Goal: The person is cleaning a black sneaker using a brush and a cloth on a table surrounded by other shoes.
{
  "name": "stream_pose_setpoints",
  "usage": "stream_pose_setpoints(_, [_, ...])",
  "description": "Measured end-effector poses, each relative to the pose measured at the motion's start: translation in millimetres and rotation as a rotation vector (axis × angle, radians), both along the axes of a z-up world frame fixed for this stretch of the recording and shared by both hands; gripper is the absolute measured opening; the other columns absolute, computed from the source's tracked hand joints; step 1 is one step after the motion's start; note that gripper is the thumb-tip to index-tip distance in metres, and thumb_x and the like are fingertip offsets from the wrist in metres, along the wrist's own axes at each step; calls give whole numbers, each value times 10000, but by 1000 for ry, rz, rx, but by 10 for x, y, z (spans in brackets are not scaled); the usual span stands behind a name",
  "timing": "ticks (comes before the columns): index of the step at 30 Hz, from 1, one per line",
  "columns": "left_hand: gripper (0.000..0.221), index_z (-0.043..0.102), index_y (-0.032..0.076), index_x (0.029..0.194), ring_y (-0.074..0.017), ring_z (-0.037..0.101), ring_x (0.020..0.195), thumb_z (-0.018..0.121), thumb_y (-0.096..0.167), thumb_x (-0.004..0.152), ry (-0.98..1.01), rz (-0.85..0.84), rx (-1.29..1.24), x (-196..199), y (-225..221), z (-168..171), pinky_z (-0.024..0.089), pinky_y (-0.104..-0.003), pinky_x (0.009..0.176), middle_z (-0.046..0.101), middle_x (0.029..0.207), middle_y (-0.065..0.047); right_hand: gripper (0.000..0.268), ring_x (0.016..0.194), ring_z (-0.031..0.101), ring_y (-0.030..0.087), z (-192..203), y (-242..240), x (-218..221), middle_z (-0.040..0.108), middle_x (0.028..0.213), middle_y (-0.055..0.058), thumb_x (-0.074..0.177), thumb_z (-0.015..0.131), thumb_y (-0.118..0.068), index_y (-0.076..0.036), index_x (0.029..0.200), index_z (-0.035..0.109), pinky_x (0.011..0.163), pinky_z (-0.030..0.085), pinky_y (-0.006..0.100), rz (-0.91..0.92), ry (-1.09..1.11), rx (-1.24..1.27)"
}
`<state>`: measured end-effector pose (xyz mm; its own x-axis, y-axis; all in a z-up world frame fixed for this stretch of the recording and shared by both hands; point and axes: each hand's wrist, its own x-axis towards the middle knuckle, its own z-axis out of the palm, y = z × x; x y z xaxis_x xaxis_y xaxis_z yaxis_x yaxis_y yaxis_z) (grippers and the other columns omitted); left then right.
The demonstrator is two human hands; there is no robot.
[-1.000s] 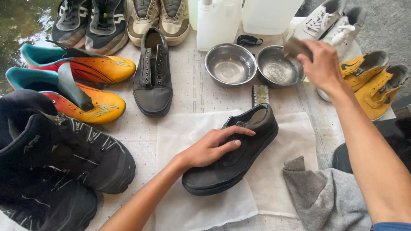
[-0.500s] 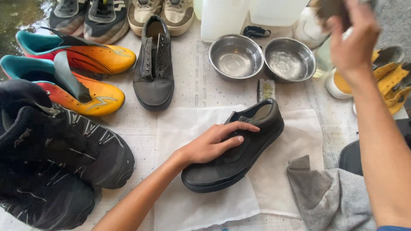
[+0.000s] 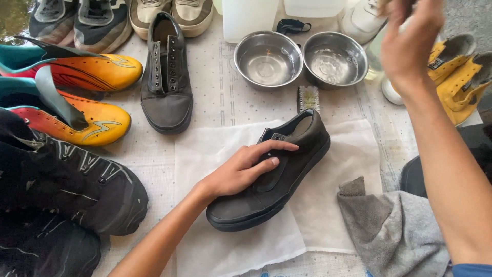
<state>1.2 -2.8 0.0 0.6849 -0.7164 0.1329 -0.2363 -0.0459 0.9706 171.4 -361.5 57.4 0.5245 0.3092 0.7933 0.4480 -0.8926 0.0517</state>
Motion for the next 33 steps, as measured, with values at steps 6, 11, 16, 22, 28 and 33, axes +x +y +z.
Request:
stream_pose_setpoints(6, [407,562,198,1443,-95,446,655,413,315,1083,-22,5,29,-38,-5,9,346,-249,649,564,898,1,346,1015,637,441,-153,-21,-14,677,1187,319,1019,793,38,110,1321,638,831,533,514,-68,185,-93])
stream_pose_setpoints(11, [427,512,192,1475,-131,548,724,379,304,1085,-144,-11,70,-42,-27,65,410,-283,744,722,1176,-35,325,1047,657,425,92,164,-172,699,1170,302,1016,832,150,169,1268,628,900,512,479,36,36,-56])
stream_pose_setpoints(16, [423,434,144,1508,-266,486,1449,340,226,1104,-253,-70,84,-81,-40,102,170,-470,1258,514,1570,-84,439,1068,606,499,-39,154,-245,649,1219,342,989,781,126,129,1392,606,862,498,536,67,84,-105])
stream_pose_setpoints(22, [406,491,152,1484,-162,441,1455,411,204,1090,19,-81,-54,-97,-48,17,0,-472,1289,534,1536,-24,439,1024,638,444,-12,155,-265,646,1208,302,1003,765,121,100,1408,598,810,544,508,52,153,-68])
stream_pose_setpoints(28, [432,618,131,1373,-139,549,1331,432,101,984,286,65,-61,-75,-82,137,403,-268,1092,601,1462,-38,433,976,635,442,-121,142,-262,621,1192,298,1006,733,86,74,1411,580,803,543,524,32,232,-36])
stream_pose_setpoints(33, [366,725,151,1264,-43,531,744,542,137,947,408,243,79,-78,-134,415,425,-178,670,722,1186,11,395,1028,626,435,-198,182,-371,651,1182,294,995,722,105,82,1371,603,867,513,513,73,165,84])
